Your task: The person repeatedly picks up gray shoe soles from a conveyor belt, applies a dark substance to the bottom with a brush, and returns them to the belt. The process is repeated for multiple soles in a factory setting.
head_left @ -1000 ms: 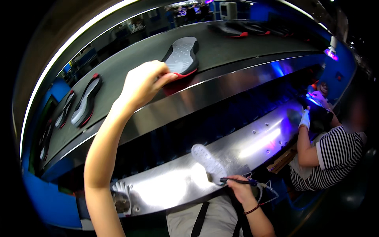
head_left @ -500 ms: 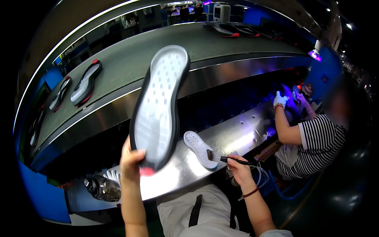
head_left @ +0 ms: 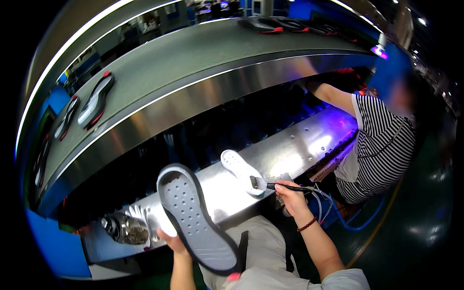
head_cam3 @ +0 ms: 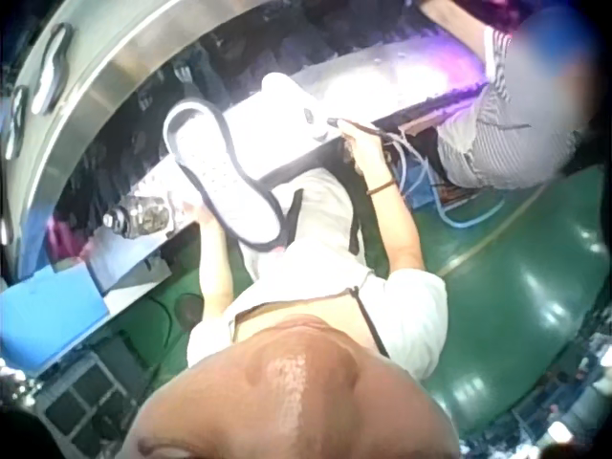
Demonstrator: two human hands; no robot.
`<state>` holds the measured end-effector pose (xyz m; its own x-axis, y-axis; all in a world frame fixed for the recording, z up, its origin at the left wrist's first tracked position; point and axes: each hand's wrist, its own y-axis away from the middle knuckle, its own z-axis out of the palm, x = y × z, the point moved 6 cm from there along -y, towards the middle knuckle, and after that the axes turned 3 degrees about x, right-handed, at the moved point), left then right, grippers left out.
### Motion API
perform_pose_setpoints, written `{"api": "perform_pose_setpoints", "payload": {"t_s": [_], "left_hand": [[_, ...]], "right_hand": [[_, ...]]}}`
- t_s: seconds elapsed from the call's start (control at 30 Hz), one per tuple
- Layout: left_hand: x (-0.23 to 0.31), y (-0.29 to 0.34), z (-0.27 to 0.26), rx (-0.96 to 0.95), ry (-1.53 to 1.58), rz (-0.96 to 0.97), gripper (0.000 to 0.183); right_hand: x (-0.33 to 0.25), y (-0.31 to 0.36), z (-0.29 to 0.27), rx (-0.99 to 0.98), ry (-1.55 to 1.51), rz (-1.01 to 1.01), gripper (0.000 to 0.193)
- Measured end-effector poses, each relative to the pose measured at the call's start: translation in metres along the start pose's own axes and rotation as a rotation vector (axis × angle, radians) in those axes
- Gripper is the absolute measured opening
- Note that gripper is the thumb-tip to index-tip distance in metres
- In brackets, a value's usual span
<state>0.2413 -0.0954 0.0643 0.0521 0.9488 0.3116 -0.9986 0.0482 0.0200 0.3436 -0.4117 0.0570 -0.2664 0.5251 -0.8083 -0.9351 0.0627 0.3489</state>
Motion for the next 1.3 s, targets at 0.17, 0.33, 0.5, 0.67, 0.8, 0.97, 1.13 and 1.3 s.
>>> {"api": "perform_pose_setpoints", "payload": {"t_s": [0.17, 0.33, 0.5, 0.67, 0.8, 0.97, 1.13, 1.3], "left_hand": [[-0.005, -0.026, -0.077, 0.148, -0.074, -0.189, 0.062], [-0.029, -0.04, -0.013, 0.128, 0.009, -0.062, 0.082], [-0.065, -0.05, 0.004, 0.126, 0.044, -0.171, 0.09], [-0.078, -0.049, 0.026, 0.069, 0.114, -0.204, 0.091], [-0.083, -0.047, 0.015, 0.087, 0.051, -0.208, 0.089], [-0.067, -0.053, 0.016, 0.407, -0.284, -0.005, 0.087], [-0.014, -0.046, 0.012, 0.392, -0.22, 0.138, 0.082], [-0.022, -0.036, 0.036, 0.452, -0.26, 0.105, 0.081]], "right_hand": [[-0.015, 0.017, 0.044, -0.215, -0.049, -0.053, 0.018], [-0.026, 0.036, 0.088, -0.484, -0.055, 0.028, 0.019], [-0.012, 0.032, 0.121, -0.542, 0.303, 0.036, 0.018], [-0.007, 0.006, 0.137, -0.549, 0.355, -0.022, 0.019], [-0.013, 0.01, 0.161, -0.622, 0.444, -0.113, 0.015], [-0.021, 0.068, 0.183, -0.78, 0.831, -0.981, 0.013], [-0.004, 0.105, 0.147, -1.084, 1.059, -0.786, 0.012], [-0.039, 0.08, 0.168, -0.995, 0.717, -0.432, 0.016]]}}
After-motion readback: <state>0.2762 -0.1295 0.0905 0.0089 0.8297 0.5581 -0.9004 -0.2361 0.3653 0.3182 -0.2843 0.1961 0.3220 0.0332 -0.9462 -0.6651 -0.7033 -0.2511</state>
